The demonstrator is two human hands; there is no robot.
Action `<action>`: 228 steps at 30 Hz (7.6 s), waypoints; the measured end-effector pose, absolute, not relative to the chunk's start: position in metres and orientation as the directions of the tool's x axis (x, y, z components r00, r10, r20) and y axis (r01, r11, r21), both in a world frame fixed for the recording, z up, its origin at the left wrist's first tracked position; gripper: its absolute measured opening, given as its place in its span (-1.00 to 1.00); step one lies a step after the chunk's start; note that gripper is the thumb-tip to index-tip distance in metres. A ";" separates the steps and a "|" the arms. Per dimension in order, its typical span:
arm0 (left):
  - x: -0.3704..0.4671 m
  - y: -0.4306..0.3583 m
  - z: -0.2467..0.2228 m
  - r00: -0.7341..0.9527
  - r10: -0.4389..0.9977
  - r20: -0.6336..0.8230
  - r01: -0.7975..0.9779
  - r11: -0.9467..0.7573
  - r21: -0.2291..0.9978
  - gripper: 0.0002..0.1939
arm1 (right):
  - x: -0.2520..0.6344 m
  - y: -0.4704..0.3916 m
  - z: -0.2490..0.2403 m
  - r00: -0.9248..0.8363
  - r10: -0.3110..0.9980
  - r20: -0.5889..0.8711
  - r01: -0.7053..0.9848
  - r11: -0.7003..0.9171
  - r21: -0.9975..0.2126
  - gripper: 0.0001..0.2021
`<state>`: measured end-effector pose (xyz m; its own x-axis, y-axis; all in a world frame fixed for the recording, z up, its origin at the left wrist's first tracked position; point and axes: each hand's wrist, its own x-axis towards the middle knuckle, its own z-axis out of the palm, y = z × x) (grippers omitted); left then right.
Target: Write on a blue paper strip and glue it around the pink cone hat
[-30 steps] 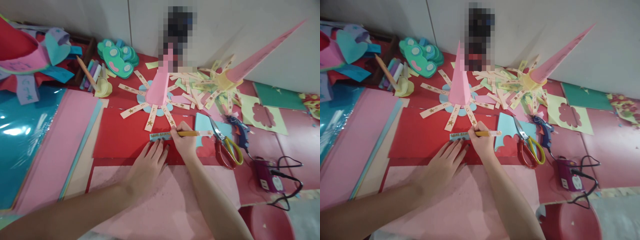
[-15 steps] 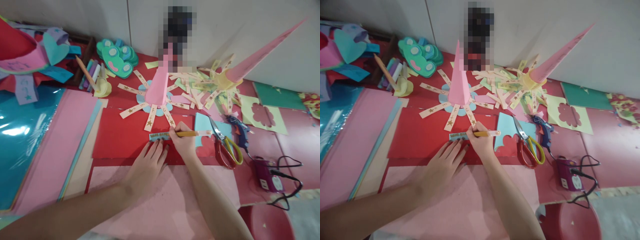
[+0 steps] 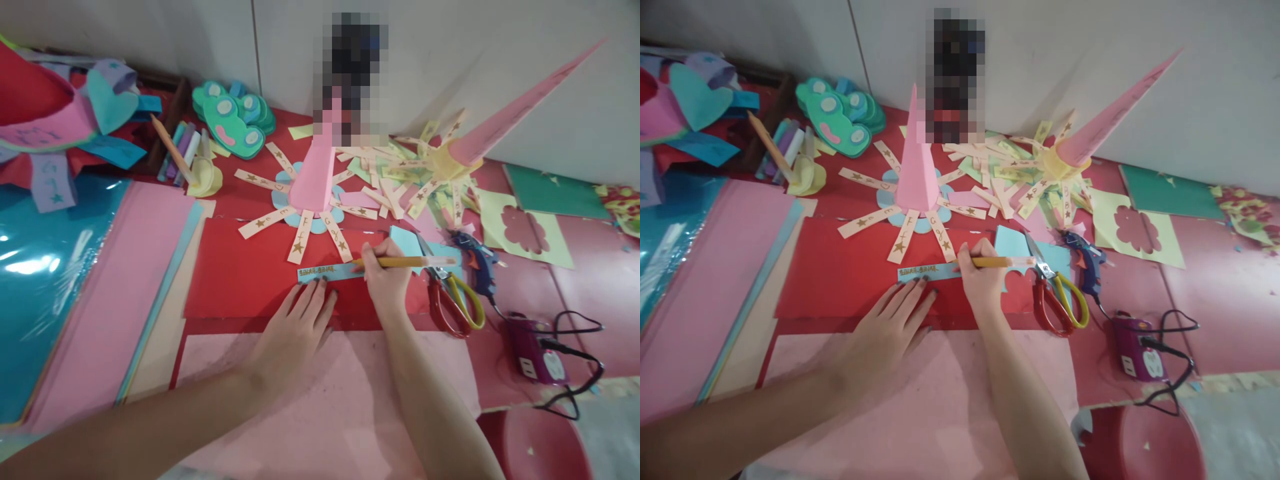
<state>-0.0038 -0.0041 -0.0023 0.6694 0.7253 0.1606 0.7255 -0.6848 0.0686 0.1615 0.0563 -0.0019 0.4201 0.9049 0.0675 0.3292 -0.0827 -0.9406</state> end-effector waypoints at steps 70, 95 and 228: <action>-0.003 -0.003 -0.003 0.635 0.742 0.213 0.738 -0.665 0.114 -0.61 | 0.146 0.053 -0.006 0.108 0.985 0.134 0.430 0.075 -0.900 -0.68; -0.003 -0.004 -0.004 0.635 0.745 0.204 0.735 -0.664 0.140 -0.61 | 0.145 0.054 -0.008 0.125 0.985 0.122 0.449 0.054 -0.892 -0.69; -0.004 -0.004 -0.004 0.630 0.751 0.198 0.739 -0.658 0.141 -0.60 | 0.149 0.054 -0.010 0.269 0.959 0.091 0.411 -0.030 -0.911 -0.68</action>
<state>-0.0040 -0.0037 -0.0037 0.6305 0.7506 0.1979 0.7395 -0.6583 0.1409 0.1489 0.0538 -0.0099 0.2694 0.9588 0.0905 0.4114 -0.0296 -0.9110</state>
